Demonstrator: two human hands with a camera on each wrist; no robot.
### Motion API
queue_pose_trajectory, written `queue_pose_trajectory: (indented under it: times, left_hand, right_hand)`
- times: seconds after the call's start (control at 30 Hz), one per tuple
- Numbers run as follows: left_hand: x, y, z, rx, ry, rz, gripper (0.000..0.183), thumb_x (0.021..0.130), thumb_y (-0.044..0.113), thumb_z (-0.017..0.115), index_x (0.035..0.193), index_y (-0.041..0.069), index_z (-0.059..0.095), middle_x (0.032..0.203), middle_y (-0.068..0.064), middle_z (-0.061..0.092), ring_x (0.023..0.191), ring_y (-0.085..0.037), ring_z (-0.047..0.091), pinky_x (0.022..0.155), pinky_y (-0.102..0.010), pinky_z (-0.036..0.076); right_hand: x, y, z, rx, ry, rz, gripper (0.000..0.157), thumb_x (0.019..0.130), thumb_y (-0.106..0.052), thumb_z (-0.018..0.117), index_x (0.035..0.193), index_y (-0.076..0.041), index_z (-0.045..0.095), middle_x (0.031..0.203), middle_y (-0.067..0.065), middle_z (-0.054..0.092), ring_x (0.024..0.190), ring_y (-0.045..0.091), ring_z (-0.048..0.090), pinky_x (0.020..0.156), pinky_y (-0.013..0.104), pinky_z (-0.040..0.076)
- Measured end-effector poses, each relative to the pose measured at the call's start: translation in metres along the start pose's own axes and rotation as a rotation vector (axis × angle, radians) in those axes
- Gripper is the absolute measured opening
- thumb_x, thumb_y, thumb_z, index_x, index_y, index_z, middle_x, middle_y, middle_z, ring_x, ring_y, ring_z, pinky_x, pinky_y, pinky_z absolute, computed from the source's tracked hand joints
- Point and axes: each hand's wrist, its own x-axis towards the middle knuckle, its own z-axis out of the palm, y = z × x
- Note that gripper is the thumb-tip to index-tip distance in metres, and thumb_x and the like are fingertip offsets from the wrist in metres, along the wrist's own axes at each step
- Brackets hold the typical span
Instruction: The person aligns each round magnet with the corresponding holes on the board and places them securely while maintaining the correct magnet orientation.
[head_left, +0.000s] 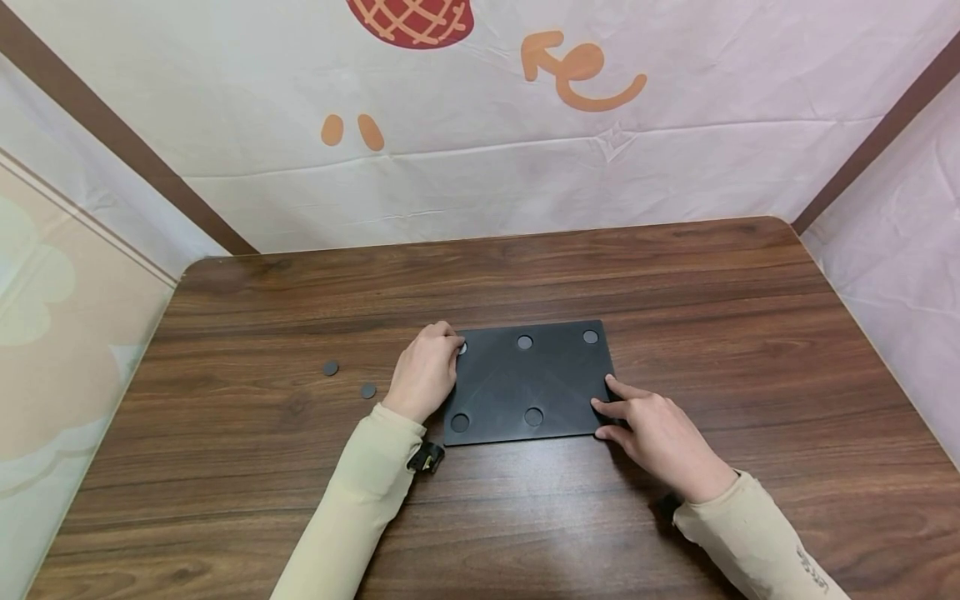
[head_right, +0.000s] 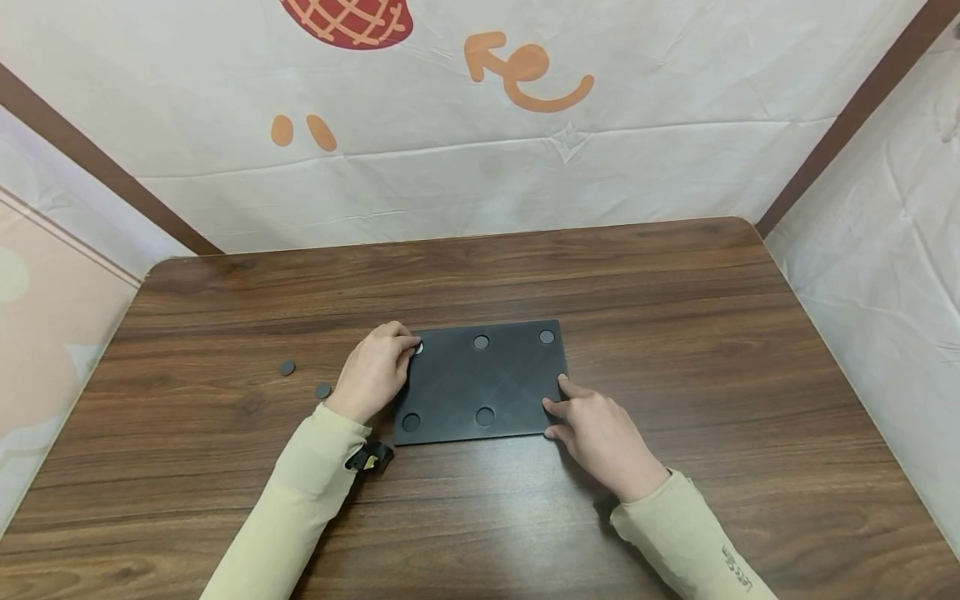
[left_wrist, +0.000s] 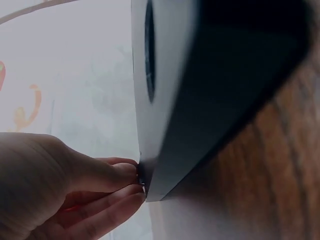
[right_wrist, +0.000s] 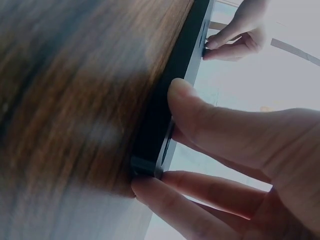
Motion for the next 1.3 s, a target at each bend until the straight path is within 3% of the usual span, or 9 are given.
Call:
queue_pose_trajectory:
  times: [0.23,0.7,1.3]
  left_hand:
    - [-0.003,0.001,-0.002,0.037,-0.024,0.041,0.023,0.089,-0.006,0.058,0.109,-0.004,0.07,0.098,-0.014,0.063,0.091,-0.026,0.06,0.073,-0.035,0.055]
    - [-0.007,0.004,-0.004,0.095,-0.08,0.039,0.029,0.086,-0.009,0.058,0.112,-0.004,0.069,0.101,-0.014,0.061,0.094,-0.027,0.058,0.069,-0.034,0.055]
    - [-0.02,-0.004,-0.006,0.095,-0.024,0.082,0.024,0.092,0.002,0.059,0.114,0.001,0.068,0.109,-0.01,0.066,0.098,-0.023,0.063,0.066,-0.032,0.056]
  right_hand:
    - [0.0,0.0,-0.001,-0.006,-0.005,-0.003,0.036,0.077,-0.014,0.079,0.108,0.001,0.072,0.124,0.031,0.058,0.097,0.039,0.068,0.074,0.042,0.056]
    - [-0.001,-0.001,-0.001,-0.003,-0.017,0.004,0.036,0.078,-0.014,0.078,0.109,0.0,0.072,0.126,0.031,0.057,0.098,0.038,0.067,0.075,0.043,0.056]
    - [-0.001,-0.002,-0.002,-0.003,-0.023,0.015,0.036,0.078,-0.015,0.078,0.111,0.0,0.071,0.127,0.03,0.056,0.096,0.037,0.068,0.073,0.041,0.056]
